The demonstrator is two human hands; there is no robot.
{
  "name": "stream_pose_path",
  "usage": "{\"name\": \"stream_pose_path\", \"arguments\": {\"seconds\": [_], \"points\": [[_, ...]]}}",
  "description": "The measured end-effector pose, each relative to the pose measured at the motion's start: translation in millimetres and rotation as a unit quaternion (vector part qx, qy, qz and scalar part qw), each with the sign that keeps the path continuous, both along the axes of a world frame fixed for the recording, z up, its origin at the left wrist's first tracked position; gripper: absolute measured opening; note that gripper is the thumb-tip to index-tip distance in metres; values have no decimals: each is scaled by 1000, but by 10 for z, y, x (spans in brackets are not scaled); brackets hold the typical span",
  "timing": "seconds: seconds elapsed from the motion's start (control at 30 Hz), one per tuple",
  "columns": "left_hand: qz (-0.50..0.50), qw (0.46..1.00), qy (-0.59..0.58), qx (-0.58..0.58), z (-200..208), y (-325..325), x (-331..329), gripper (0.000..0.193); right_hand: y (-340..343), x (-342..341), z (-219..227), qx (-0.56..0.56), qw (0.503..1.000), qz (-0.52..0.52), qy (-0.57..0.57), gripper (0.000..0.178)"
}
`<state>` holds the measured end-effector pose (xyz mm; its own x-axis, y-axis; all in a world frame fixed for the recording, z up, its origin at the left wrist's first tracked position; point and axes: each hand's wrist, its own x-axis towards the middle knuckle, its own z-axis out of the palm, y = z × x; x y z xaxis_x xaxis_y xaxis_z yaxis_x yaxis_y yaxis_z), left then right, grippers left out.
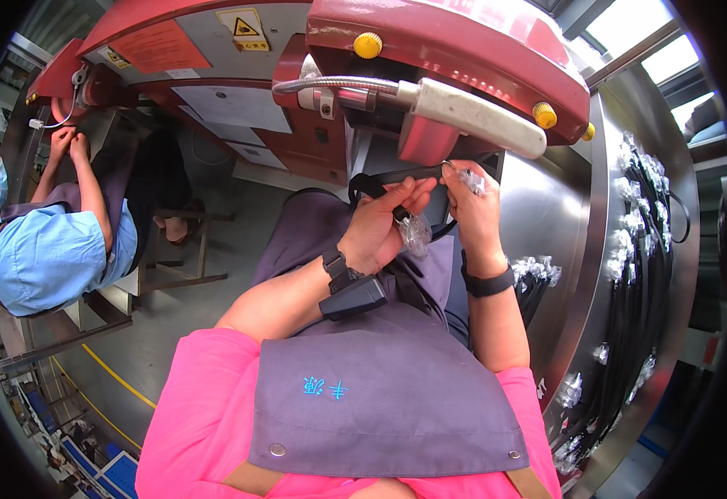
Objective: Attaching plastic components to black leather straps using an industrial machine in a workshop.
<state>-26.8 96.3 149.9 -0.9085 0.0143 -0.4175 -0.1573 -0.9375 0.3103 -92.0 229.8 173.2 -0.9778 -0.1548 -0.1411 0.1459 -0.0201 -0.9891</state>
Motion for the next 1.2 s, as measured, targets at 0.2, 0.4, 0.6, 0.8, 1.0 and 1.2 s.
{"name": "stream_pose_path", "arguments": {"seconds": [0.2, 0.4, 0.6, 0.8, 1.0, 1.2], "points": [[8, 1000, -2, -4, 16, -4, -3, 14, -5, -21, -13, 11, 1000, 2, -13, 11], [12, 1000, -1, 11, -1, 23, -27, 12, 21, -15, -13, -14, 1000, -2, -27, 11], [0, 1000, 3, 8, 69, 75, -51, 11, 57, 7, 12, -77, 996, -15, -46, 12], [-19, 998, 53, -25, 133, 96, 64, 10, 154, 124, -130, -207, 978, 8, -15, 11], [-76, 978, 109, -163, 246, -27, 258, 20, 292, 346, -157, -263, 961, 56, 72, 11], [-95, 961, 142, -217, 259, -118, 383, 20, 340, 566, -96, -176, 975, 51, 126, 16]]}}
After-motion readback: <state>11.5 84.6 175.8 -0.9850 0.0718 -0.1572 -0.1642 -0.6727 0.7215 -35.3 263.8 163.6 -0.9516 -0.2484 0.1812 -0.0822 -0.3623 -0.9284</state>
